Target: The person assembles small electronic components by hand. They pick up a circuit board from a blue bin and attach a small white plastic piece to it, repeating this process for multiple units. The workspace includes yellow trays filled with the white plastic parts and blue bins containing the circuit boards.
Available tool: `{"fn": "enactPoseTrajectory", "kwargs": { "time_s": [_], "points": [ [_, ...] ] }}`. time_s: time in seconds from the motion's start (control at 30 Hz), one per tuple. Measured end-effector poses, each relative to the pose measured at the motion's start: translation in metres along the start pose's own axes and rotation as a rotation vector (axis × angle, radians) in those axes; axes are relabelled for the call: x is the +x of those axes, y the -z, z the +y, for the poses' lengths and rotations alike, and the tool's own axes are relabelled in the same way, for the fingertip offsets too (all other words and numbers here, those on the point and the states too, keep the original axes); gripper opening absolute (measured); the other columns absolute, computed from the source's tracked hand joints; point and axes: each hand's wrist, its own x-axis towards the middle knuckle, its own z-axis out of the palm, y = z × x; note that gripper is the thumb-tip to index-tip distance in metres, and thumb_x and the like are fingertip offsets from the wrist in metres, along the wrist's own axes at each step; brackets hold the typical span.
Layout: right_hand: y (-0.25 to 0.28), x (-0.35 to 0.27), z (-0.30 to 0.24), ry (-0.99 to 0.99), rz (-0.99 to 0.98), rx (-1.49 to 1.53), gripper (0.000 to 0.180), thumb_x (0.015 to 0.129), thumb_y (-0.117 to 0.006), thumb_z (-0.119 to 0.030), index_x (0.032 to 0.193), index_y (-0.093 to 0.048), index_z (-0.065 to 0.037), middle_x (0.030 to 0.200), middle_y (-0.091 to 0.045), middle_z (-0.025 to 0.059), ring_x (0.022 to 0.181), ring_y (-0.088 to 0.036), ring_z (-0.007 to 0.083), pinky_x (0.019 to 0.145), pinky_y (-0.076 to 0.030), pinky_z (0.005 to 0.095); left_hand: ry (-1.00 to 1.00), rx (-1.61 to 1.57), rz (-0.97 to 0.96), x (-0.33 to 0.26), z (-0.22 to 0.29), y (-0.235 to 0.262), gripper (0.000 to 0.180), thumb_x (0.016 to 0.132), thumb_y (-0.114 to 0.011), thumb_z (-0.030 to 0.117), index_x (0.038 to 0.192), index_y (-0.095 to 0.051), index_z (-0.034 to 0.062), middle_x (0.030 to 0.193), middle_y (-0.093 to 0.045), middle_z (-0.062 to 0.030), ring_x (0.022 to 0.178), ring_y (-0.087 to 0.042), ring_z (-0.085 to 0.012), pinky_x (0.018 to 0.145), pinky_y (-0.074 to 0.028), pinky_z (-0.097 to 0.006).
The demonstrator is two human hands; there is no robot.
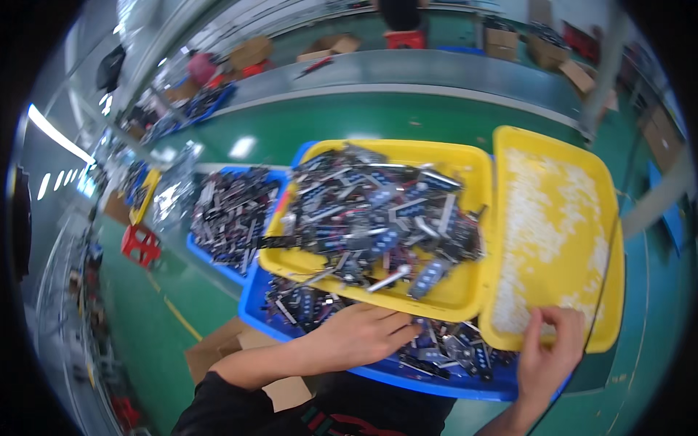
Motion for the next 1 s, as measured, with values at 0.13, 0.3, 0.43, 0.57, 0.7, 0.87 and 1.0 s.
{"fn": "enactPoseTrajectory", "kwargs": {
  "time_s": [0.13,0.3,0.43,0.57,0.7,0.87,1.0],
  "points": [
    [-0.010,-0.004,-0.001,-0.049,0.022,0.041,0.008,0.081,-0.062,0.005,0.083,-0.055,0.002,0.077,-0.053,0.0112,0.070,-0.051,0.0246,0.065,-0.042,0.0331,-0.051,0.076,0.039,0.000,-0.005,0.001,0.024,0.075,-0.060,0.014,0.097,-0.061,0.0045,0.088,-0.058,-0.0030,0.092,-0.059,-0.0185,0.079,-0.049,-0.029],
    [-0.015,-0.011,-0.003,-0.059,0.050,0.103,0.008,0.083,-0.061,0.005,0.087,-0.055,0.002,0.080,-0.056,0.0093,0.069,-0.051,0.0194,0.065,-0.042,0.0288,-0.096,-0.085,0.017,-0.015,-0.007,0.018,0.021,0.076,-0.059,0.016,0.093,-0.062,0.0040,0.087,-0.054,-0.0039,0.088,-0.056,-0.0181,0.075,-0.048,-0.030],
    [-0.013,-0.010,-0.002,-0.039,0.031,0.096,0.008,0.083,-0.061,0.006,0.088,-0.056,0.002,0.080,-0.057,0.0085,0.068,-0.051,0.0178,0.064,-0.043,0.0280,0.005,-0.328,-0.039,-0.026,-0.012,0.016,0.024,0.076,-0.062,0.010,0.098,-0.064,0.0017,0.092,-0.052,-0.0069,0.089,-0.054,-0.0217,0.075,-0.049,-0.034],
    [-0.012,-0.008,-0.001,-0.010,0.054,0.108,0.011,0.080,-0.062,0.008,0.087,-0.057,0.002,0.078,-0.057,0.0090,0.067,-0.052,0.0185,0.063,-0.043,0.0287,0.093,-0.550,-0.032,-0.029,-0.012,0.022,0.026,0.076,-0.064,0.006,0.102,-0.064,0.0024,0.094,-0.053,-0.0079,0.089,-0.055,-0.0250,0.075,-0.049,-0.036],
    [-0.013,-0.004,-0.012,-0.006,0.050,0.096,0.014,0.077,-0.063,0.010,0.085,-0.057,0.001,0.078,-0.057,0.0106,0.066,-0.054,0.0206,0.062,-0.044,0.0295,0.145,-0.828,0.053,-0.027,-0.014,0.043,0.028,0.072,-0.068,0.000,0.099,-0.068,0.0054,0.091,-0.059,-0.0073,0.083,-0.061,-0.0248,0.073,-0.050,-0.034],
    [-0.012,-0.003,-0.009,0.012,0.083,0.093,0.023,0.075,-0.067,0.010,0.097,-0.064,0.002,0.082,-0.060,0.0115,0.067,-0.057,0.0223,0.057,-0.046,0.0285,0.351,-1.234,0.089,-0.028,-0.015,0.059,0.020,0.073,-0.073,-0.003,0.093,-0.071,-0.0014,0.091,-0.066,-0.0110,0.078,-0.064,-0.0210,0.073,-0.051,-0.034],
    [-0.011,-0.003,-0.010,0.048,0.099,0.069,0.023,0.073,-0.070,0.010,0.094,-0.066,0.002,0.084,-0.061,0.0126,0.069,-0.058,0.0233,0.057,-0.047,0.0289,0.331,-1.350,0.316,-0.023,-0.013,0.051,0.023,0.071,-0.072,-0.005,0.093,-0.067,-0.0104,0.086,-0.066,-0.0170,0.077,-0.064,-0.0240,0.071,-0.050,-0.033]
  ]
}}
